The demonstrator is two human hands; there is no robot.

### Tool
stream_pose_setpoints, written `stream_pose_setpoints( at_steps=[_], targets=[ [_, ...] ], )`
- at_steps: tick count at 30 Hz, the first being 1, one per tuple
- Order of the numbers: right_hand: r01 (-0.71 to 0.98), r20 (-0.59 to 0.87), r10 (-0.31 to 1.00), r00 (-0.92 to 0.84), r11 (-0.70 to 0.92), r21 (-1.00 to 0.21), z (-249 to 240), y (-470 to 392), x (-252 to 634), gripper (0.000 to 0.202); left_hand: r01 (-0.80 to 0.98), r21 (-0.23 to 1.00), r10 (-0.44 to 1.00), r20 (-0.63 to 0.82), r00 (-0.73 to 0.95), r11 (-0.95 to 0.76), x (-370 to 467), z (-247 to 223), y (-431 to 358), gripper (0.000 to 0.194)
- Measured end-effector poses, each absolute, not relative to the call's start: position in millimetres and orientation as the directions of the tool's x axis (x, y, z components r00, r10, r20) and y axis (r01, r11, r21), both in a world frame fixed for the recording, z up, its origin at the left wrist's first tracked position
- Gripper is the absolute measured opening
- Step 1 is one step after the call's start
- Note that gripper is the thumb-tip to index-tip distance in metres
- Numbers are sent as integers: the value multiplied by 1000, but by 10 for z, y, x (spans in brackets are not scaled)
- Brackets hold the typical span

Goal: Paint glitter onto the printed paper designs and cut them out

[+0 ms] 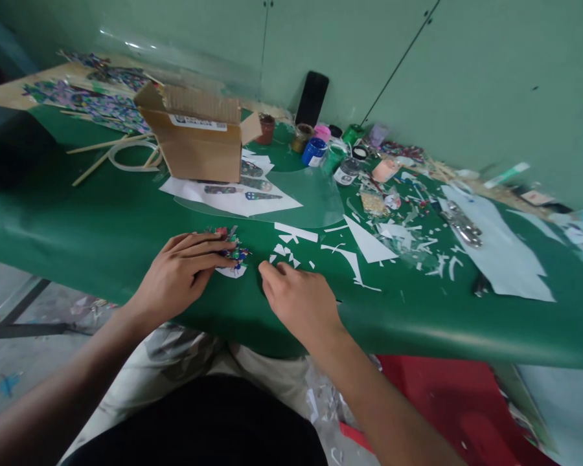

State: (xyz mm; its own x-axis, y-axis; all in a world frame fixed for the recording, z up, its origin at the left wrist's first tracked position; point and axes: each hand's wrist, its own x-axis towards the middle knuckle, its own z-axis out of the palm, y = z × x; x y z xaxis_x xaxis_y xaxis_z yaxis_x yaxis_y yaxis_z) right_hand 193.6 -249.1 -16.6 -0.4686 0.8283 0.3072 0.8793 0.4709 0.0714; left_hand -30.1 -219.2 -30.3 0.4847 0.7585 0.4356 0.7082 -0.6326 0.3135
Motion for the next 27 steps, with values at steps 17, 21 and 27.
stream_pose_setpoints(
  at_steps=[17, 21, 27],
  targets=[
    [926, 341, 873, -349, 377, -20, -190, -2436, 1737, 21, 800, 194, 736, 555, 388, -568, -166, -366, -2307, 26],
    [924, 359, 864, -354, 381, -7, -192, -2440, 1732, 19, 793, 187, 719, 574, 391, -581, -169, -372, -2303, 25],
    [924, 405, 839, -364, 380, 42, -219, -2457, 1711, 18, 793, 190, 722, 571, 390, -579, -167, -364, -2301, 26]
  ],
)
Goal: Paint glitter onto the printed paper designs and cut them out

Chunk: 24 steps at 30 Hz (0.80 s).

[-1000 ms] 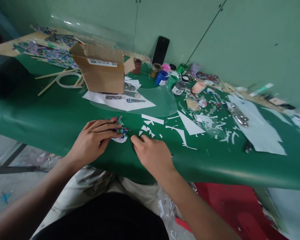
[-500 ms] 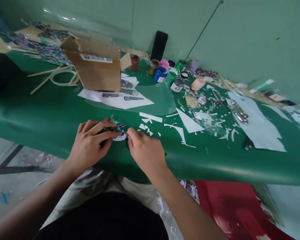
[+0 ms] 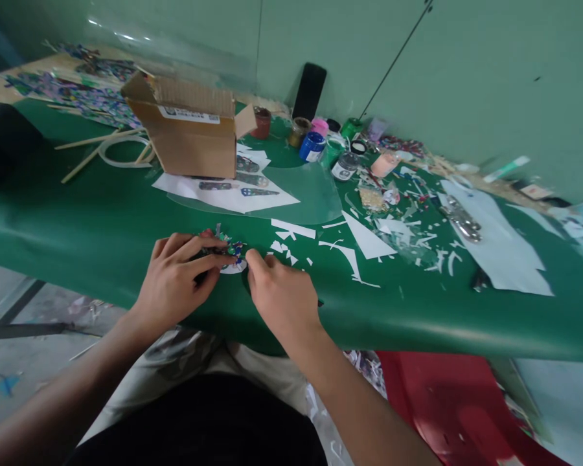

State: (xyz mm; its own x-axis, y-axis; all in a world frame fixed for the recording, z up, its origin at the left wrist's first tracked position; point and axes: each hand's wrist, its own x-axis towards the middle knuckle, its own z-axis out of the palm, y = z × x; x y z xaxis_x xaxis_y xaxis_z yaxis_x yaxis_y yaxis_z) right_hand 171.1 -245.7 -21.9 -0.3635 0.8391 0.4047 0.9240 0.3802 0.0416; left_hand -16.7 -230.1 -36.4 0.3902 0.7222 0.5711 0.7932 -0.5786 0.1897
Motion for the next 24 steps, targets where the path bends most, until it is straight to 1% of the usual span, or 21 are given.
stream_pose_setpoints(
  at_steps=[4, 8, 15, 21, 24],
  targets=[
    [925, 427, 827, -367, 373, 73, -217, -2482, 1687, 18, 795, 182, 718, 576, 392, -579, -167, -362, -2304, 24],
    [932, 398, 847, -352, 355, 70, -199, -2511, 1666, 16, 799, 172, 712, 586, 387, -576, -165, -367, -2311, 25],
    [947, 331, 890, -314, 317, 47, -176, -2556, 1627, 19, 802, 164, 707, 592, 385, -575, -165, -370, -2314, 27],
    [946, 252, 912, -323, 318, 61, -93, -2526, 1638, 21, 844, 76, 690, 618, 378, -531, -111, -344, -2430, 21],
    [951, 225, 924, -309, 301, 72, -61, -2537, 1616, 20, 860, 63, 689, 630, 359, -506, -77, -365, -2483, 22]
  ],
)
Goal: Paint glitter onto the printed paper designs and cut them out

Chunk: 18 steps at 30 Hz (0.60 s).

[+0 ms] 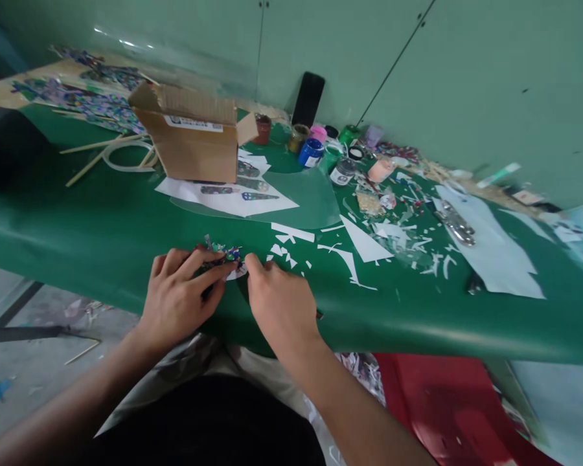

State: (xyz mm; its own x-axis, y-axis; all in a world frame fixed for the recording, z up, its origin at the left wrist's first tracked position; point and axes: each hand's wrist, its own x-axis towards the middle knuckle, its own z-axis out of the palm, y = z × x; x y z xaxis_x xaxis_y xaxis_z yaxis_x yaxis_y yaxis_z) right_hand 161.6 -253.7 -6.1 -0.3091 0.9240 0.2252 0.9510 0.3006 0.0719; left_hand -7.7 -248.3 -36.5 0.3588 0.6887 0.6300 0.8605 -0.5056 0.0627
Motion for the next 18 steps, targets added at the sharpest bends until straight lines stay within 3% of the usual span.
stream_pose_setpoints(
  at_steps=[10, 18],
  targets=[
    [997, 179, 981, -80, 82, -5, -93, -2687, 1412, 16, 880, 84, 691, 655, 305, -467, -30, -451, -2542, 22],
    [973, 304, 926, -221, 229, 13, -138, -2647, 1567, 19, 850, 159, 729, 606, 318, -502, -62, -406, -2510, 27]
  ],
)
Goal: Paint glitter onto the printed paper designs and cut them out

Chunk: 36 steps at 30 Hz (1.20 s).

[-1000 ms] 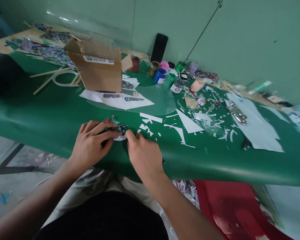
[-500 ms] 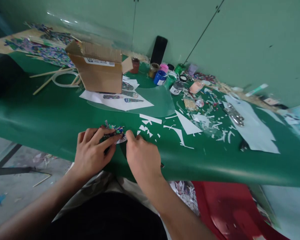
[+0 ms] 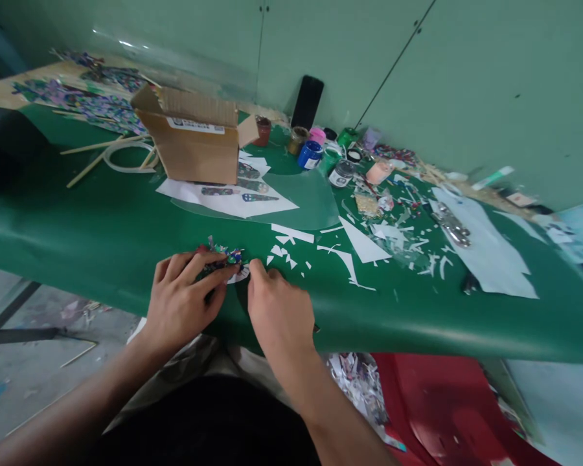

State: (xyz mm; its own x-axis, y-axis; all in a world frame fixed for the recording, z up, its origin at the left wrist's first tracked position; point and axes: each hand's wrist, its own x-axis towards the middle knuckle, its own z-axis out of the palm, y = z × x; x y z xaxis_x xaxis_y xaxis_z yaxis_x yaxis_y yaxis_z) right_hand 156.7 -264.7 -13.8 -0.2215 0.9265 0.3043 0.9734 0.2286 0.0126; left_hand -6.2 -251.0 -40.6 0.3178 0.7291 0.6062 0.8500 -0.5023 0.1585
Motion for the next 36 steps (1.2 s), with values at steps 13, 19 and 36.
stream_pose_setpoints(
  at_steps=[13, 19, 36],
  targets=[
    [874, 408, 777, -480, 464, 145, -200, -2490, 1816, 29, 734, 136, 667, 550, 502, -665, -172, -346, -2260, 34],
    [866, 394, 772, -499, 465, 185, -255, -2547, 1885, 27, 736, 134, 663, 560, 497, -664, -169, -347, -2284, 33],
    [860, 424, 773, -472, 510, 27, -261, -2291, 1857, 30, 716, 271, 728, 508, 461, -643, -167, -275, -2097, 20]
  ],
)
